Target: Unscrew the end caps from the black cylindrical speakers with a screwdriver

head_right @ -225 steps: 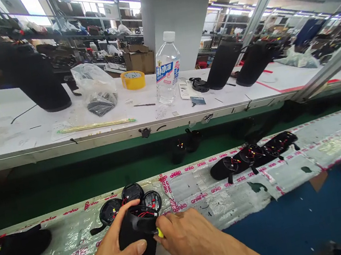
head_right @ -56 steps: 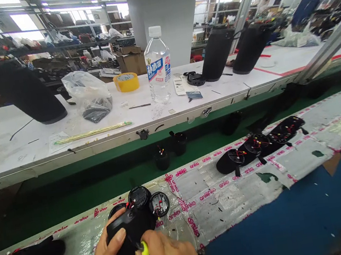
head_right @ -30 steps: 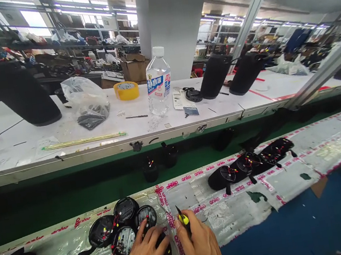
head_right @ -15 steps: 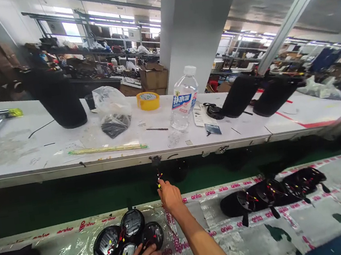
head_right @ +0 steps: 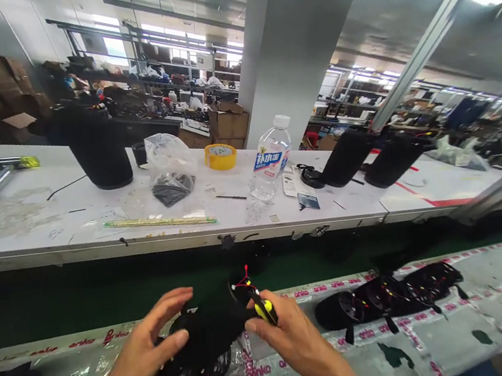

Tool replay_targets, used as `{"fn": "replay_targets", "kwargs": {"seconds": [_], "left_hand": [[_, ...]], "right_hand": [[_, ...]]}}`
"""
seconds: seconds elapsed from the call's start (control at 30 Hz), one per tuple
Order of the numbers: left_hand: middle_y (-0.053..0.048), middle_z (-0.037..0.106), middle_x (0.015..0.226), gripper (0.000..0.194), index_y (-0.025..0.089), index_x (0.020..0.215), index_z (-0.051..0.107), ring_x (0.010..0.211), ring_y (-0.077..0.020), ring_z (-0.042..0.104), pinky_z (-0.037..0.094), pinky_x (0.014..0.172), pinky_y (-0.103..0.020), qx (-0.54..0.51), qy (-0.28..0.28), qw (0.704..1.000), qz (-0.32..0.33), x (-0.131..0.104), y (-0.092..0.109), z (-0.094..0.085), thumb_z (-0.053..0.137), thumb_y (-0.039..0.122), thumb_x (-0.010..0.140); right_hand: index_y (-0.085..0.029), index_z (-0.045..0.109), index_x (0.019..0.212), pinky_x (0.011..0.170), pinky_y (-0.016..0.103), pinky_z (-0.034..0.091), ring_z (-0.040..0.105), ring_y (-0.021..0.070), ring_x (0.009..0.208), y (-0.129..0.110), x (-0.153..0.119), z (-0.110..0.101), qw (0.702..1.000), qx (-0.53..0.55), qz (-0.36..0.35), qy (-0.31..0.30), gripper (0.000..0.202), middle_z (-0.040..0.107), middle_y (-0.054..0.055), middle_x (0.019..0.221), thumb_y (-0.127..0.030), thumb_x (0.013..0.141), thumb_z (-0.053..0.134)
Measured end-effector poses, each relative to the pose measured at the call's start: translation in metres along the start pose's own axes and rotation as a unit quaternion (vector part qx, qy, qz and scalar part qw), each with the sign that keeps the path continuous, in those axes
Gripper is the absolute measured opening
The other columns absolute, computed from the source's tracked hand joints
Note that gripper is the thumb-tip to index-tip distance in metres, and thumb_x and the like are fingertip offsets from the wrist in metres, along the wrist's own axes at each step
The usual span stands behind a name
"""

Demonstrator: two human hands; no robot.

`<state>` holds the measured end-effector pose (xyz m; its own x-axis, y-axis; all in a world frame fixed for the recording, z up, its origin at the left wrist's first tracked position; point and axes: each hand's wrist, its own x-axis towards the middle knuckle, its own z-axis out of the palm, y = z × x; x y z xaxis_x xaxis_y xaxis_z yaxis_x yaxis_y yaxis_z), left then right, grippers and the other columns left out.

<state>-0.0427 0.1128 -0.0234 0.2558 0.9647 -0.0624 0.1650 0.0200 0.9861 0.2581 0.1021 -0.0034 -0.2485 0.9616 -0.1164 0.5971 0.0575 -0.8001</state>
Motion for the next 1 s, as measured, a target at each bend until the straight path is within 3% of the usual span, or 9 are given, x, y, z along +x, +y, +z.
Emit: {"fn": "replay_targets", "kwargs": {"seconds": [0.07, 0.13, 0.23, 0.37, 0.57, 0.67, 0.73, 0.87, 1.0], "left_hand": [[-0.013, 0.056, 0.154, 0.064, 0.026, 0.137, 0.064, 0.141, -0.0391, 0.052, 0.037, 0.121, -0.054, -0.122, -0.072, 0.99, -0.012, 0.008, 0.011, 0.003, 0.074, 0.059, 0.084], [-0.013, 0.064, 0.146, 0.075, 0.025, 0.141, 0.061, 0.131, -0.038, 0.061, 0.047, 0.112, -0.05, -0.235, -0.195, 0.95, -0.06, 0.005, 0.017, 0.014, 0.078, 0.063, 0.078], [-0.014, 0.074, 0.131, 0.082, 0.023, 0.146, 0.056, 0.114, -0.0363, 0.071, 0.056, 0.093, -0.043, -0.351, -0.303, 0.878, -0.121, -0.013, 0.018, 0.037, 0.082, 0.054, 0.075], [-0.018, 0.078, 0.119, 0.076, 0.016, 0.14, 0.062, 0.114, -0.0411, 0.072, 0.053, 0.1, -0.051, -0.435, -0.223, 0.858, -0.158, -0.041, 0.013, 0.05, 0.08, 0.051, 0.075], [-0.017, 0.081, 0.107, 0.072, 0.015, 0.138, 0.065, 0.107, -0.0417, 0.074, 0.053, 0.101, -0.054, -0.436, -0.175, 0.854, -0.222, -0.06, 0.003, 0.04, 0.077, 0.056, 0.08], [-0.016, 0.081, 0.109, 0.072, 0.017, 0.141, 0.061, 0.106, -0.0398, 0.075, 0.055, 0.098, -0.053, -0.441, -0.149, 0.855, -0.229, -0.066, 0.004, 0.039, 0.077, 0.051, 0.08], [-0.014, 0.08, 0.112, 0.075, 0.019, 0.143, 0.058, 0.104, -0.0375, 0.075, 0.056, 0.095, -0.049, -0.421, -0.123, 0.87, -0.228, -0.069, 0.008, 0.038, 0.081, 0.047, 0.078], [-0.012, 0.079, 0.118, 0.079, 0.022, 0.143, 0.057, 0.107, -0.035, 0.074, 0.057, 0.091, -0.042, -0.334, -0.099, 0.912, -0.216, -0.073, 0.015, 0.036, 0.084, 0.048, 0.073], [-0.013, 0.076, 0.125, 0.08, 0.021, 0.142, 0.057, 0.117, -0.0353, 0.069, 0.052, 0.101, -0.045, -0.327, -0.103, 0.915, -0.214, -0.074, 0.017, 0.036, 0.085, 0.049, 0.072]], "right_hand": [[-0.023, 0.062, 0.108, 0.058, 0.023, 0.042, 0.051, 0.0124, 0.061, -0.012, -0.02, -0.005, 0.986, 0.155, 0.018, -0.054, 0.031, 0.057, -0.007, 0.072, -0.05, 0.094, 0.068], [-0.022, 0.061, 0.105, 0.054, 0.022, 0.038, 0.045, 0.011, 0.057, -0.019, -0.032, 0.001, 0.959, 0.262, 0.028, -0.103, 0.035, 0.053, -0.008, 0.067, -0.051, 0.089, 0.073], [-0.022, 0.064, 0.106, 0.053, 0.023, 0.036, 0.044, 0.0107, 0.055, -0.024, -0.042, 0.019, 0.951, 0.288, 0.028, -0.105, 0.037, 0.051, -0.007, 0.065, -0.052, 0.088, 0.075], [-0.023, 0.065, 0.122, 0.06, 0.027, 0.044, 0.052, 0.015, 0.062, -0.032, -0.053, 0.036, 0.973, 0.215, 0.069, -0.044, 0.042, 0.058, -0.003, 0.074, -0.049, 0.09, 0.071], [-0.025, 0.067, 0.126, 0.078, 0.034, 0.052, 0.066, 0.0236, 0.086, -0.046, -0.059, 0.041, 0.987, 0.14, 0.066, -0.036, 0.04, 0.07, 0.002, 0.09, -0.045, 0.091, 0.066], [-0.028, 0.062, 0.131, 0.085, 0.036, 0.052, 0.068, 0.0266, 0.099, -0.048, -0.065, 0.049, 0.996, 0.067, 0.052, 0.04, 0.041, 0.073, 0.004, 0.105, -0.047, 0.094, 0.062], [-0.031, 0.059, 0.129, 0.083, 0.036, 0.052, 0.07, 0.0255, 0.096, -0.047, -0.073, 0.056, 0.996, -0.01, 0.031, 0.085, 0.034, 0.074, 0.003, 0.107, -0.047, 0.099, 0.055], [-0.032, 0.057, 0.113, 0.065, 0.032, 0.049, 0.073, 0.0222, 0.074, -0.043, -0.082, 0.064, 0.968, -0.212, -0.107, 0.081, 0.013, 0.073, -0.003, 0.091, -0.031, 0.1, 0.056], [-0.027, 0.054, 0.11, 0.055, 0.032, 0.045, 0.073, 0.023, 0.07, -0.043, -0.08, 0.061, 0.912, -0.353, -0.199, 0.057, 0.014, 0.07, -0.002, 0.087, -0.024, 0.098, 0.059]]}}
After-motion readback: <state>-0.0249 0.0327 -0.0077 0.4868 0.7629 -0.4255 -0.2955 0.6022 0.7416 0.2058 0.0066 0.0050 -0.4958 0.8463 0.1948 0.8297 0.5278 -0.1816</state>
